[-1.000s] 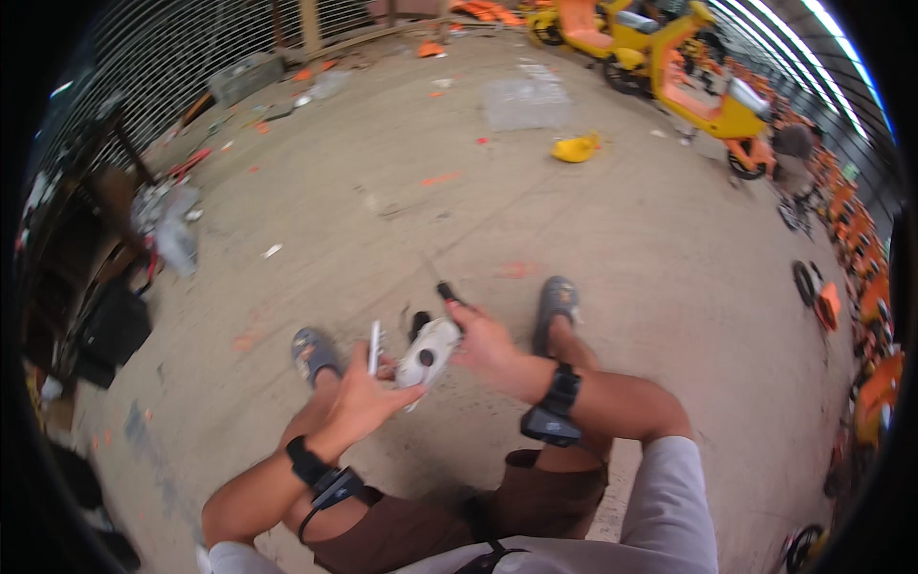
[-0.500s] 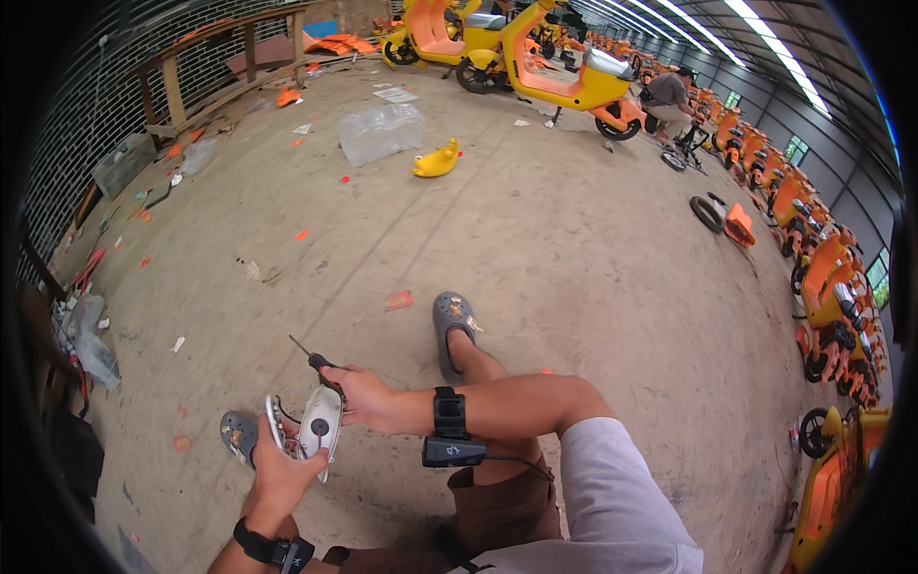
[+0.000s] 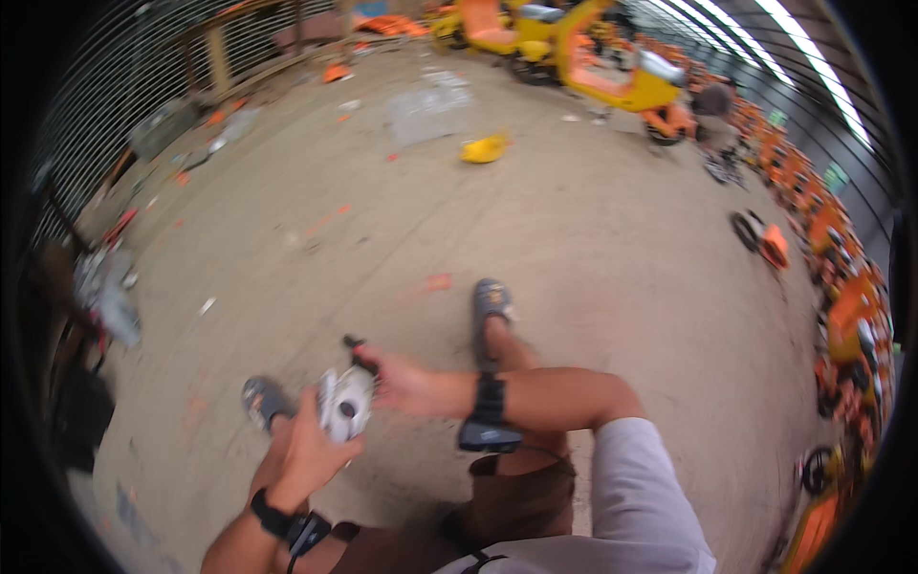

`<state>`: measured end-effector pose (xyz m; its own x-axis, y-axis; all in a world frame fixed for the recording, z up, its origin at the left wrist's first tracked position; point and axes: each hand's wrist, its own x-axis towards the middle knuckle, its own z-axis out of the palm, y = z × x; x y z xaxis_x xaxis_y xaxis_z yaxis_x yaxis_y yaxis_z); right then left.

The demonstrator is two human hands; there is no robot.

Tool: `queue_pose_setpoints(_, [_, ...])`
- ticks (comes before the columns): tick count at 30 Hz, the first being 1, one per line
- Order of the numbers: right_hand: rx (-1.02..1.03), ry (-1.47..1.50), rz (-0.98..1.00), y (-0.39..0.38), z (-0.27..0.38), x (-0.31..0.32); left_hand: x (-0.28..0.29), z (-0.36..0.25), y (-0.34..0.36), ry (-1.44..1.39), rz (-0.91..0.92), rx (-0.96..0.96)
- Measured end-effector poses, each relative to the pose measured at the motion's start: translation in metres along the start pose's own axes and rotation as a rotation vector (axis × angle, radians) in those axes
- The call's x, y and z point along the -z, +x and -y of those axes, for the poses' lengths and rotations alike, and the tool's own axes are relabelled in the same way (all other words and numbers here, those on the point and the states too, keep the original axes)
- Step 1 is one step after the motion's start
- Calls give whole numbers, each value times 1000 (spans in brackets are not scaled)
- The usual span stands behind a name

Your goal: The person uses a screwdriver to unscrew and remove a circuit board from a plastic housing by hand.

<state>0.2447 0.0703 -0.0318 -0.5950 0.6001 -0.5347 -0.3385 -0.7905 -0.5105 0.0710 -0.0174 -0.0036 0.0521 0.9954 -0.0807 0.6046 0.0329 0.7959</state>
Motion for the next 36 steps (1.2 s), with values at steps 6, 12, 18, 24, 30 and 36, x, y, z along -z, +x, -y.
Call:
queue_pose_setpoints(6, [10,65,-38,-19,14,21,-2,-31,6,154,104,44])
queue_pose_setpoints(12, [49,-37,-31,-18,22,8,7,-17,3,-55,81,56])
queue_pose_setpoints(18, [285,-270,-112,-10,34,33,15,-15,10,-148,74,118])
queue_pose_setpoints(24, [287,-183,30,-12,33,33,30,-12,5,-890,231,8])
queue_pose_setpoints(30, [129,-139,334,-25,29,18,36,-13,6,-1099,306,37])
queue_pose_setpoints(36, [79,-248,398,-35,14,0,32,-1,8,-1105,303,39])
